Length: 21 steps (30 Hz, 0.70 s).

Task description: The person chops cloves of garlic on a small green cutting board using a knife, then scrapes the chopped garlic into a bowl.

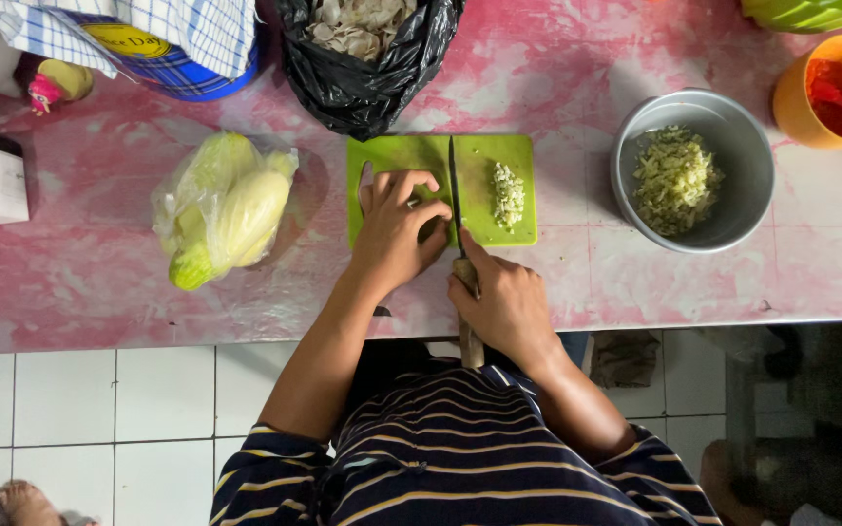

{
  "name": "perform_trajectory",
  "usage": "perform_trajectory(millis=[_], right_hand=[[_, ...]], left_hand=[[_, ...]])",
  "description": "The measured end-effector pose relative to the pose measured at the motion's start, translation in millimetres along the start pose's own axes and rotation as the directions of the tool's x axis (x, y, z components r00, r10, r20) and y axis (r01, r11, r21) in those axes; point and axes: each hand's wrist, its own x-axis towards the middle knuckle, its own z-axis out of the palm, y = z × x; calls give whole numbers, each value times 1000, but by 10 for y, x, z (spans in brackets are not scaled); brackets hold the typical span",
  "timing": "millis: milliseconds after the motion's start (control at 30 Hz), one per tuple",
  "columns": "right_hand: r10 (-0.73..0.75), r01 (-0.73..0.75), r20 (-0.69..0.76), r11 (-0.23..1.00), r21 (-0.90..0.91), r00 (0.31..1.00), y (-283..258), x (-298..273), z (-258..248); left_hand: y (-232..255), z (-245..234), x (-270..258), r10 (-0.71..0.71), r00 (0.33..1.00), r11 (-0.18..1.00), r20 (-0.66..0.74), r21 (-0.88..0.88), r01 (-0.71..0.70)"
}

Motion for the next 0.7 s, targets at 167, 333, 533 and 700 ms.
perform_trajectory(millis=[167,333,533,700], right_hand=[[29,-30,64,999,22,998,2,-60,-61],[56,-53,75,998,-42,996,-36,-61,54],[-50,51,-10,997,56,999,30,-7,-67],[89,-84,128,995,-46,988,-28,-113,19]], left_hand=[[4,2,0,36,998,997,-46,70,-33],[1,-14,12,31,999,999,-29,28,-30],[13,-17,-5,43,998,997,-52,62,-39],[11,3,-10,11,1000,999,-15,30,-11]])
